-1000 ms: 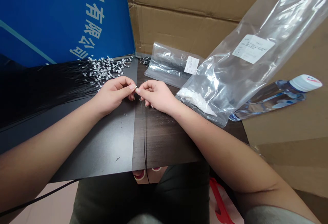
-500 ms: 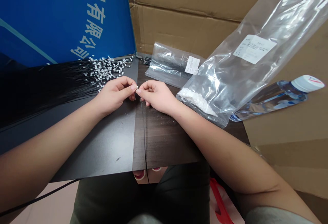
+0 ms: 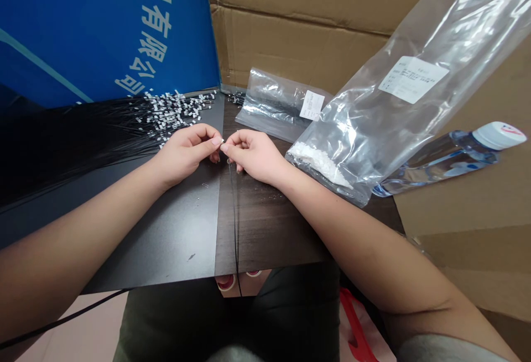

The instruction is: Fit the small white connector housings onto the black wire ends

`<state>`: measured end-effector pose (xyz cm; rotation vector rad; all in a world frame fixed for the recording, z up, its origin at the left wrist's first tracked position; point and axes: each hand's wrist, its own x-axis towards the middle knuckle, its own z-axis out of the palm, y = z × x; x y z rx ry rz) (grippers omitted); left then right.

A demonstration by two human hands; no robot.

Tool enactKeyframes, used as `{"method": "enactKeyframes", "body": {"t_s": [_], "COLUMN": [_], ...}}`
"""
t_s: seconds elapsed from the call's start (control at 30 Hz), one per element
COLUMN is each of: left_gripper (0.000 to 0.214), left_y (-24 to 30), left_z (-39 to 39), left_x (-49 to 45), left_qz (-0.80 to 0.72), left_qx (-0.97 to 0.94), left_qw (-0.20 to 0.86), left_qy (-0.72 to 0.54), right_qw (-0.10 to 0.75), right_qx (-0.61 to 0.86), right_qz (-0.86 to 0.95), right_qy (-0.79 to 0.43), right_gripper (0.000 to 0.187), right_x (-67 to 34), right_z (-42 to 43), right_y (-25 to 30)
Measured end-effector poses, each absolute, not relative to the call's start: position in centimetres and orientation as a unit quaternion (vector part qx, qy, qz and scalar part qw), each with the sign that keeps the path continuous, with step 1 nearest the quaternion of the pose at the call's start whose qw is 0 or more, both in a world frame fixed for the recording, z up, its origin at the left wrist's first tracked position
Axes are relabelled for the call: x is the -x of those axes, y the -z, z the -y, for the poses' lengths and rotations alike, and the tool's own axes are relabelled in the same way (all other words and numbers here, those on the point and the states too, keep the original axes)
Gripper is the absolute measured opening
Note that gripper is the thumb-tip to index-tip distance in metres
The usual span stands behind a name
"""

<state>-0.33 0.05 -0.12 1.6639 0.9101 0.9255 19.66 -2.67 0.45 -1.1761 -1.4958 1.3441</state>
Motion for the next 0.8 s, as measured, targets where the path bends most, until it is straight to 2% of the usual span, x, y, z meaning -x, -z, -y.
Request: {"method": "enactKeyframes", "body": {"t_s": [0.8], "left_gripper": [0.03], "left_y": [0.24], "left_z": [-0.09], "left_x": [0.39], "left_qz": [-0.371], "left_qx": [-0.701], "left_qw": [0.481], "left_qy": [-0.374], "right_qw": [0.387], "right_qx": [0.482], "right_qz": [0.584], "right_qy": [-0.527], "right_gripper": [0.022], "right_x": [-19.6], "right_z": [2.83], "right_y": [-0.71]}}
